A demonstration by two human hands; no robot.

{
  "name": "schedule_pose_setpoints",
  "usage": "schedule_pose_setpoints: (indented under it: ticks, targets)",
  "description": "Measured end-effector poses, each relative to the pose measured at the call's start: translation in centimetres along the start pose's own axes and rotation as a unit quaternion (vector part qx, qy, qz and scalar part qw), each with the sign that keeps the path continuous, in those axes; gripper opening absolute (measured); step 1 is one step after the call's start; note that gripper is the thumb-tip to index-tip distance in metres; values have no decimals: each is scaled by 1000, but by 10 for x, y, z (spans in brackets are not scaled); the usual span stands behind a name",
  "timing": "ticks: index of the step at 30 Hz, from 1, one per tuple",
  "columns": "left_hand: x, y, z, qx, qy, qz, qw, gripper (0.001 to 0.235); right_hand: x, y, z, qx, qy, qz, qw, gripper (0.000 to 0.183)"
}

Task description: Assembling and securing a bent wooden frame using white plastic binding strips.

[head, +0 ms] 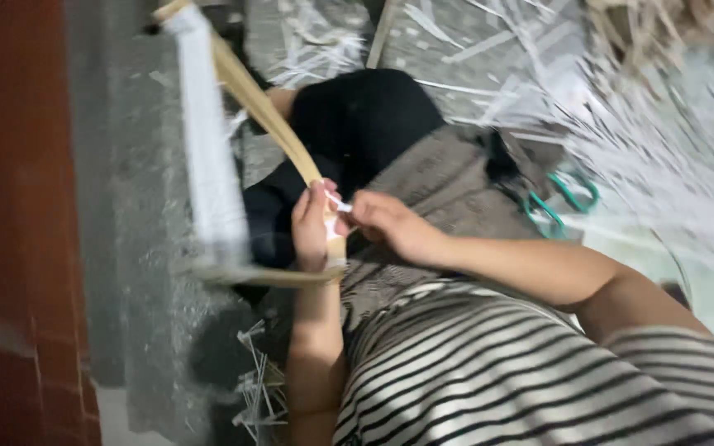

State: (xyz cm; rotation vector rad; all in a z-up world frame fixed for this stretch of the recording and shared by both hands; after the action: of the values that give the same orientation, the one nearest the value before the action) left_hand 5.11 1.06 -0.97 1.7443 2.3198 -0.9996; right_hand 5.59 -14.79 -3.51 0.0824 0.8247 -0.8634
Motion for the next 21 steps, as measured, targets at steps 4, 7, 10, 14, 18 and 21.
schedule_pose_setpoints:
  ticks: [4,7,10,14,18,21]
  targets:
    - [0,18,46,36,27,45,998,33,30,-57,24,117,-235,-33,965,32]
    - [8,28,36,29,-9,13,999,29,88,-109,55,130,-403,-67,903,25]
    - [4,22,7,-44,-25,20,998,28,198,-160,85,-11,-506,-319,801,32]
    - [-18,9,-4,-59,-30,82,994,37,294,-202,40,-121,-767,-238,584,90]
    - [-27,3,-4,-36,-17,84,996,35,295,-188,36,-199,-764,-235,566,100]
    - [-11,12,8,-26,-27,79,996,32,309,-188,58,-214,-732,-219,609,73]
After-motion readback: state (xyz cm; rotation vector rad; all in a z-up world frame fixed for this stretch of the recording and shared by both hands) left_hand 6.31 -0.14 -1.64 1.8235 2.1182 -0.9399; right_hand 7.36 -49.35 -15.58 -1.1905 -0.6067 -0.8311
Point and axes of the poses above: each hand's wrist, its own y-axis towards the middle knuckle, its own x-axis out of the back of the hand, z = x × y, the point moved 3 cm from there along y, towards the middle knuckle, and after that the axes turned 3 degrees about y, right-handed, at the moved point
